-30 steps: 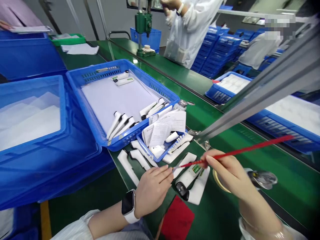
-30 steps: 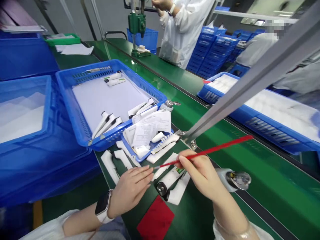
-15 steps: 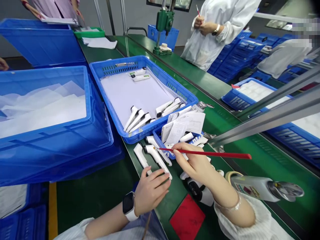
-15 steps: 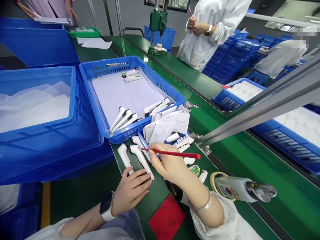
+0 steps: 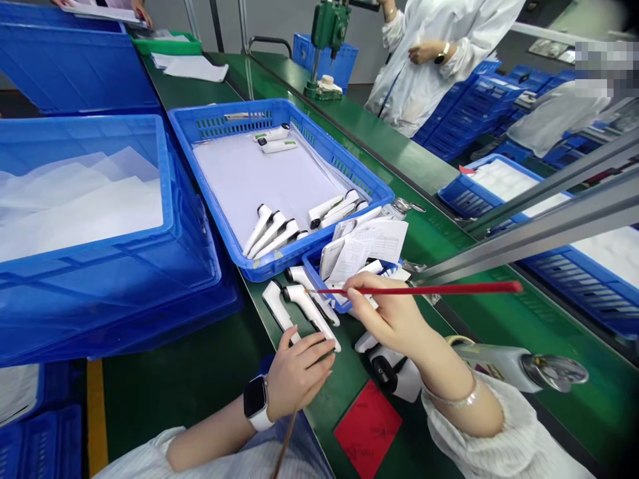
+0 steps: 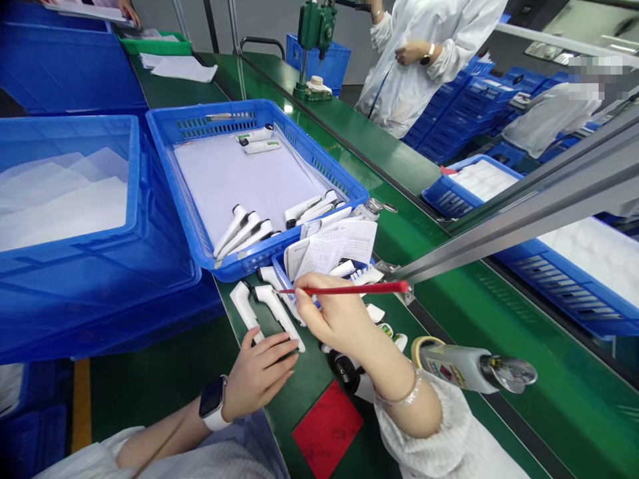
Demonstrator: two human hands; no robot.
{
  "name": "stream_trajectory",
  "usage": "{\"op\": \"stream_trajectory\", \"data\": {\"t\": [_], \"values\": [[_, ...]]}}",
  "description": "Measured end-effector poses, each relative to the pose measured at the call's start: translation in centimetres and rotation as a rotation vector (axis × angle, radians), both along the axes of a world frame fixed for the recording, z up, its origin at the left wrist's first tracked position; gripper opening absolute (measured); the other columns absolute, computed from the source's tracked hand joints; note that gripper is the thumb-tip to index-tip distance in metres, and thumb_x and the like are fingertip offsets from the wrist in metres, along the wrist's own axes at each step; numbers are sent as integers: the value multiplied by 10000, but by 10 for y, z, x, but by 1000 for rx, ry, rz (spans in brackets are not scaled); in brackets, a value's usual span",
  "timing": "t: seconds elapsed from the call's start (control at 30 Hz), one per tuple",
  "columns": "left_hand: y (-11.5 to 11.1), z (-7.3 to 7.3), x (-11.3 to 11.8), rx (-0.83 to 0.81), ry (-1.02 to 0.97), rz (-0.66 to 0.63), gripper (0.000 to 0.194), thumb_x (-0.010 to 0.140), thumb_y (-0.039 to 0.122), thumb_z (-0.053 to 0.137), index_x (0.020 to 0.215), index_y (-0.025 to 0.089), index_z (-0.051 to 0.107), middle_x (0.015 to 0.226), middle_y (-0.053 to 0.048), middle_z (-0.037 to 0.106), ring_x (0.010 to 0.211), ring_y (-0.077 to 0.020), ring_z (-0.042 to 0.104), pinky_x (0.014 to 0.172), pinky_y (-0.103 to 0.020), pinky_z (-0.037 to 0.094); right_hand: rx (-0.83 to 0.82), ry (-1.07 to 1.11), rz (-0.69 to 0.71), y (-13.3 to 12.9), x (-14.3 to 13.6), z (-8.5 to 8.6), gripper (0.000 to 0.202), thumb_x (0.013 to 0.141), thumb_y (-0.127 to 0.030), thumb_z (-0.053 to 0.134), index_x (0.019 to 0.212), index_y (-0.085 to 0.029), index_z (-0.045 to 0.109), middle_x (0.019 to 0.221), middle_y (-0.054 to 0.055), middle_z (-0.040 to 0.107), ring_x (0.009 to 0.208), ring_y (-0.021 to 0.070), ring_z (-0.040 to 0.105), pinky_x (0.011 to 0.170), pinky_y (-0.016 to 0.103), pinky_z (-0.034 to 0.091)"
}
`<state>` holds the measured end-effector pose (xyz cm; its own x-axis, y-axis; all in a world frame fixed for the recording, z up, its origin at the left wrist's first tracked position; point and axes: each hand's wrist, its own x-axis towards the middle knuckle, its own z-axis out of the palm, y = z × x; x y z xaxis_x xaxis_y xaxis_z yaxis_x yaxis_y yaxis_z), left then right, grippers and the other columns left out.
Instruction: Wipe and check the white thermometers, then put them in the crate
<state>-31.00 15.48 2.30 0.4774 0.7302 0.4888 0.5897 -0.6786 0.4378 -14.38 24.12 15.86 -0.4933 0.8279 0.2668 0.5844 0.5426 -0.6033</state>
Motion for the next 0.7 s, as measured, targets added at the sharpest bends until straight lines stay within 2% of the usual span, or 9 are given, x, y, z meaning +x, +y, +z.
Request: {"op": "stream_trajectory", "data": {"t": [0.07, 0.17, 0.3, 0.43, 0.57, 0.7], "values": [[0, 0, 0, -3, -8, -1, 172, 847, 212, 520, 980, 238, 624, 1099, -14, 666, 1101, -161, 544, 1054, -435, 180, -2, -58, 23, -1, 1, 1, 127, 841, -183, 423, 789, -184, 539, 671, 19, 592, 608, 142, 546, 567, 252, 394], [0, 1, 0, -12, -13, -5, 164, 848, 203, 519, 971, 235, 623, 1107, -10, 664, 1104, -158, 543, 1057, -437, 172, -22, -116, 42, -5, 4, 2, 158, 820, -171, 419, 699, -188, 518, 551, -14, 518, 501, 123, 484, 510, 246, 344], [0, 0, 0, -21, -36, -16, 169, 851, 193, 523, 986, 237, 614, 1125, 1, 658, 1110, -153, 540, 1055, -432, 159, -17, -26, 32, -10, 7, 3, 129, 826, -163, 424, 747, -183, 525, 631, -5, 556, 556, 116, 508, 541, 235, 363], [0, 1, 0, -40, -47, -21, 167, 853, 186, 524, 986, 237, 611, 1138, 4, 654, 1116, -148, 537, 1053, -424, 151, -51, -71, 53, -12, 8, 5, 150, 815, -161, 427, 690, -189, 506, 559, -24, 506, 498, 112, 462, 505, 239, 336], [0, 1, 0, -34, -43, -22, 163, 854, 189, 522, 980, 236, 614, 1139, 0, 653, 1106, -150, 543, 1050, -425, 151, -28, -29, 26, -13, 9, 6, 131, 833, -167, 427, 756, -180, 533, 638, -3, 557, 560, 118, 508, 541, 236, 366], [0, -1, 1, -15, -29, -18, 161, 852, 188, 518, 970, 232, 619, 1134, -5, 654, 1105, -157, 544, 1048, -434, 160, -53, -79, 30, -14, 11, 6, 158, 825, -170, 430, 695, -184, 518, 576, -9, 531, 516, 121, 484, 517, 245, 349]]}}
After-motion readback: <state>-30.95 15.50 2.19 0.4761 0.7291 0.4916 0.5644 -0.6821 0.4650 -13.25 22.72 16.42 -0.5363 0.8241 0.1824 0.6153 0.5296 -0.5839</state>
